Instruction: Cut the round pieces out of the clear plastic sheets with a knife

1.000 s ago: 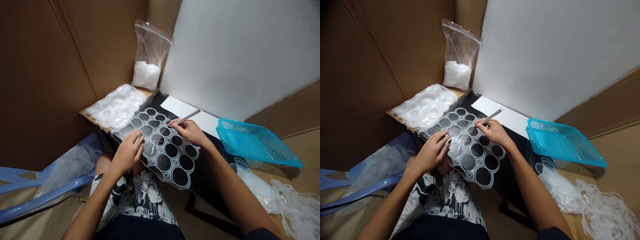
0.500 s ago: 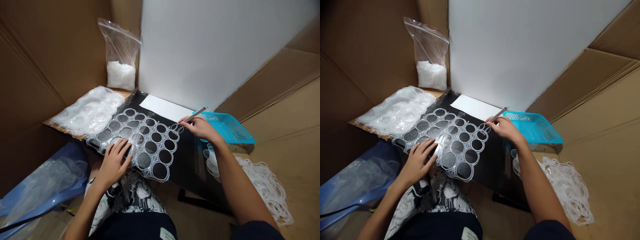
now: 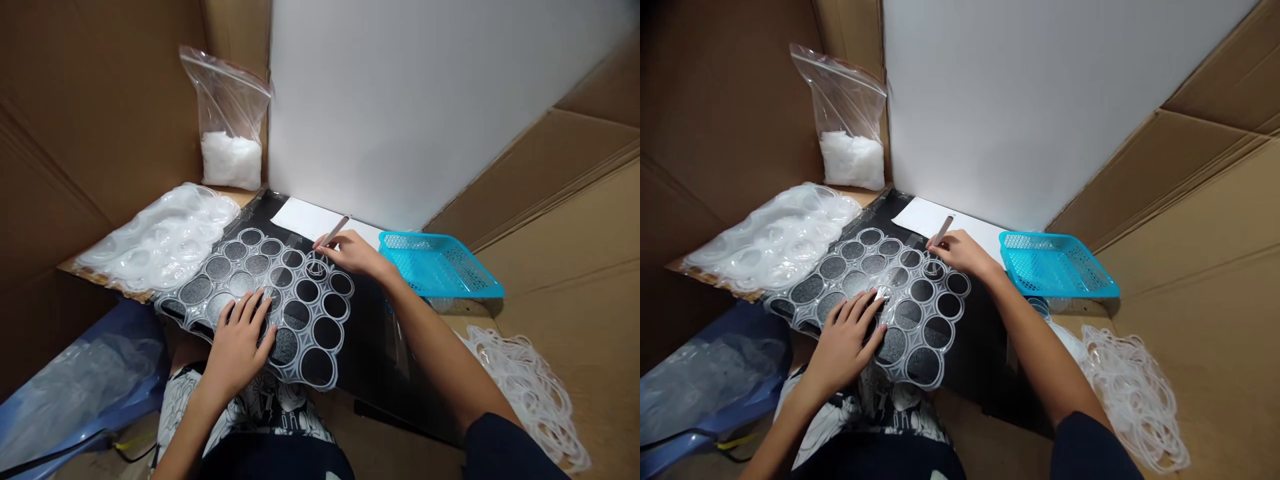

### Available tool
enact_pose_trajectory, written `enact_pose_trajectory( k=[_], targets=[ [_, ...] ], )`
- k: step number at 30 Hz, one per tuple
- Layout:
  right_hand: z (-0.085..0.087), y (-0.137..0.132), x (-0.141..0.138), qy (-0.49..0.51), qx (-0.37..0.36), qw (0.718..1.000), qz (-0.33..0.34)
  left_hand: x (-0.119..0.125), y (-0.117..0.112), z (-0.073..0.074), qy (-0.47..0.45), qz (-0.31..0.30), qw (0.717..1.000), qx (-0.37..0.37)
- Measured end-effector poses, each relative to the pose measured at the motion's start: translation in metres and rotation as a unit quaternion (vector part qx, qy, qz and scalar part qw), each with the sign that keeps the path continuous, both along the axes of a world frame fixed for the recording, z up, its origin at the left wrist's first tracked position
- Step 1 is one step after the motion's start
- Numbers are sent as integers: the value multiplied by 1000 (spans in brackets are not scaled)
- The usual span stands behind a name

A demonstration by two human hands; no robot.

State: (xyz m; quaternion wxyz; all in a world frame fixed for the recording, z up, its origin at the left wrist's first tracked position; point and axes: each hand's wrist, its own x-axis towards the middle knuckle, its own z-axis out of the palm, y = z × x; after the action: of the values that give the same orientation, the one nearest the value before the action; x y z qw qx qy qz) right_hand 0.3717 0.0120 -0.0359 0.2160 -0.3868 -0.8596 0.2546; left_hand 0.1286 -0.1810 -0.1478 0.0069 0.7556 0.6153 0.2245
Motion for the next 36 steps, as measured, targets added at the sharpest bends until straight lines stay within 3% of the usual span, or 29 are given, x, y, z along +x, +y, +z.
enact_pose_trajectory(
  k=[5,9,12,18,27,31,36],
  targets=[
    [-41,6,-40,34,33,999,-21,10,18,16,-33,4,999,4],
    [-79,-4,-53,48,-31,998,-29,21,27,8,-6,-12,1000,-6],
    [-94,-7,-53,102,-63,992,-43,22,27,1,8,-12,1000,-25],
    [-100,-4,-50,149,-107,981,-57,19,26,1,-9,-19,1000,-21],
    [-101,-6,-48,145,-94,983,-54,18,24,1,-12,-12,1000,-16],
    [-103,-9,-48,114,-41,992,-47,17,24,2,-4,-12,1000,-17],
    [-106,-16,-52,22,106,994,-15,19,22,-2,28,-20,999,-23]
  ],
)
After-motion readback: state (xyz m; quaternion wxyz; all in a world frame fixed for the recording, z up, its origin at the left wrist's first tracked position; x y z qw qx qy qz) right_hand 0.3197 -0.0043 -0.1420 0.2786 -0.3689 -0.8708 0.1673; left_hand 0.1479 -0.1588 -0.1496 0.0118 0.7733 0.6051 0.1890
